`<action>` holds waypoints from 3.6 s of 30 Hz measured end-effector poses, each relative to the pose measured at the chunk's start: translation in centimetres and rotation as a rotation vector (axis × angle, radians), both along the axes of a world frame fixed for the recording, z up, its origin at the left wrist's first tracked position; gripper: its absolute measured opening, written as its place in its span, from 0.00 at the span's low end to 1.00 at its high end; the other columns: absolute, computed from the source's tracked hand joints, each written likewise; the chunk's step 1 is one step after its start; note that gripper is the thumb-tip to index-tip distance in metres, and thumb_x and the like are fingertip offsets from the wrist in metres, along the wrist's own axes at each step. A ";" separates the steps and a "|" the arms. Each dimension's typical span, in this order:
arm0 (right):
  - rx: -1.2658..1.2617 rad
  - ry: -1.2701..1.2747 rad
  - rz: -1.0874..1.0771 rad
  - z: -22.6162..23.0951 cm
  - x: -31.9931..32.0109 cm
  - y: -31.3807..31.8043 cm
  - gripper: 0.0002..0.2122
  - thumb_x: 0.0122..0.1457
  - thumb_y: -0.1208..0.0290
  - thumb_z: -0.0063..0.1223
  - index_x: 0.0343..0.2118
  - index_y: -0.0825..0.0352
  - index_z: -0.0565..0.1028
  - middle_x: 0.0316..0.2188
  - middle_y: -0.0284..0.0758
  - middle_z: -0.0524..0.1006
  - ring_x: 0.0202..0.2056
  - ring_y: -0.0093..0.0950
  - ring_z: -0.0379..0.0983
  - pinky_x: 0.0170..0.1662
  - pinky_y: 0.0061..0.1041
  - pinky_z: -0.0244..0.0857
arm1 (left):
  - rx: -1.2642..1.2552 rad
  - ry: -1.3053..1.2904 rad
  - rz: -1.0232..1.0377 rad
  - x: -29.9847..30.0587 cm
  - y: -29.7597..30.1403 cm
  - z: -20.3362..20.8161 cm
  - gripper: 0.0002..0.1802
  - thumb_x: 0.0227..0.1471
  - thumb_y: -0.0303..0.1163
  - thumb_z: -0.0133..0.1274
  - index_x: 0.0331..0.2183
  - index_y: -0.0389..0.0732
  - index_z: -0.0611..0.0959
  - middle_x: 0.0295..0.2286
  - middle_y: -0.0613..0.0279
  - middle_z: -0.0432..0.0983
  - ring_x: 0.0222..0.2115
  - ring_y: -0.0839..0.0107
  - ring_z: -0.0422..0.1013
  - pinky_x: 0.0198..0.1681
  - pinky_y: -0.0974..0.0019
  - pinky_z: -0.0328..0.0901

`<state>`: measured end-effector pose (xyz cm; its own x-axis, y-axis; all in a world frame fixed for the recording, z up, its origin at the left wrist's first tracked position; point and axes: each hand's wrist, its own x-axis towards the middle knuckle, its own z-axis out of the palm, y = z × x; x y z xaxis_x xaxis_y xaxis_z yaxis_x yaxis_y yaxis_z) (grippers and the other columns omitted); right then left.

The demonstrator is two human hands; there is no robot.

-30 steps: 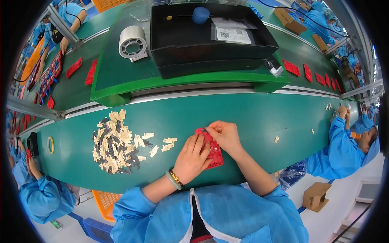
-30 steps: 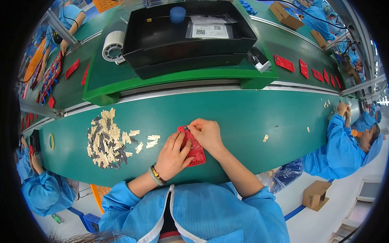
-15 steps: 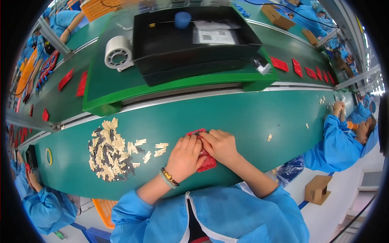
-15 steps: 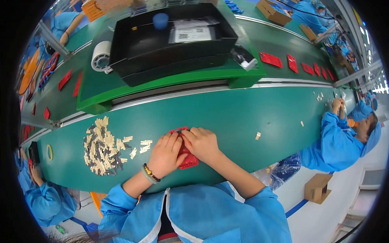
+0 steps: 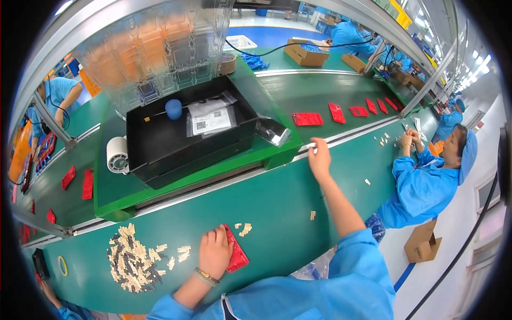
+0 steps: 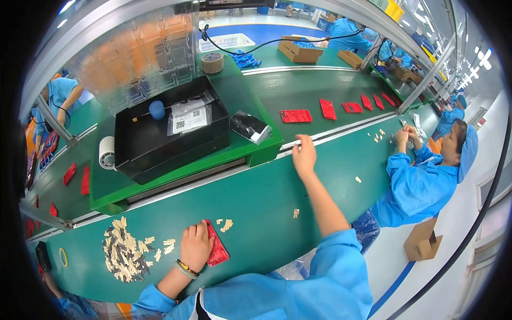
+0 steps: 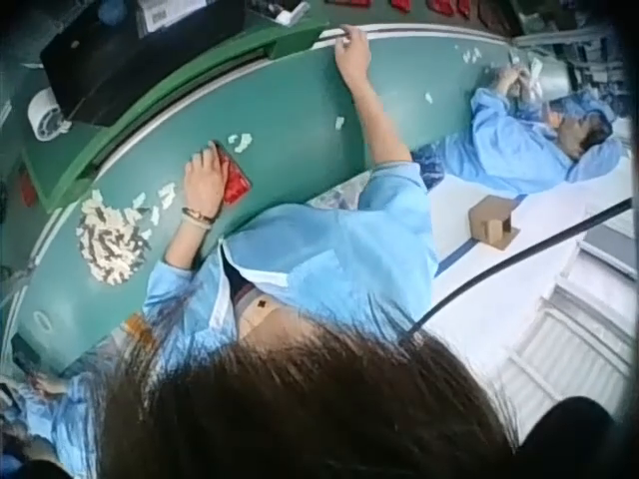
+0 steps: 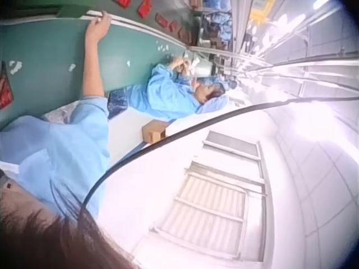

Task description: The person assembles small gold-colored electronic components into red plastic housings by hand.

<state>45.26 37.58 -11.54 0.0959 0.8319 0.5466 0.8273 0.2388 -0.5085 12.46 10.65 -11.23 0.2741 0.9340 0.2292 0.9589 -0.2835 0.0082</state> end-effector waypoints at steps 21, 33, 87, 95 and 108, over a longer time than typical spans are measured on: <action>-0.274 -0.721 -0.377 -2.6 12.0 14.7 0.20 0.55 0.71 0.41 0.52 0.60 0.68 0.51 0.37 0.69 0.52 0.38 0.65 0.53 0.41 0.57 | 0.042 -0.268 0.163 -13.8 3.6 4.4 0.15 0.43 0.33 0.57 0.36 0.40 0.77 0.34 0.56 0.74 0.39 0.55 0.70 0.45 0.55 0.64; 0.269 -0.142 0.450 1.8 -4.6 -14.9 0.11 0.45 0.85 0.52 0.32 0.66 0.75 0.30 0.39 0.75 0.33 0.38 0.71 0.35 0.31 0.66 | -0.330 -0.418 -0.212 -9.3 -10.9 2.1 0.11 0.42 0.30 0.57 0.33 0.43 0.78 0.36 0.63 0.69 0.41 0.65 0.65 0.44 0.62 0.60; -0.403 0.176 0.895 6.2 -14.9 -21.6 0.10 0.48 0.75 0.59 0.35 0.62 0.75 0.38 0.33 0.72 0.38 0.33 0.70 0.41 0.28 0.66 | 0.294 -0.637 -0.470 -4.5 -1.9 4.4 0.11 0.38 0.24 0.58 0.30 0.38 0.80 0.31 0.61 0.77 0.33 0.62 0.72 0.35 0.60 0.67; -0.455 0.127 1.183 7.5 -18.0 -21.6 0.09 0.48 0.72 0.61 0.26 0.64 0.69 0.32 0.31 0.71 0.34 0.30 0.70 0.35 0.30 0.66 | 0.424 -0.541 -0.451 -4.3 -1.7 4.0 0.10 0.37 0.29 0.56 0.29 0.39 0.80 0.30 0.61 0.77 0.30 0.64 0.71 0.32 0.61 0.65; -0.341 -0.144 0.886 5.5 -16.4 -21.5 0.10 0.48 0.78 0.60 0.34 0.66 0.73 0.36 0.36 0.73 0.37 0.36 0.71 0.39 0.28 0.67 | 0.099 -0.674 -0.050 -4.3 -1.2 3.7 0.17 0.39 0.19 0.58 0.36 0.39 0.77 0.30 0.63 0.76 0.33 0.61 0.70 0.36 0.60 0.64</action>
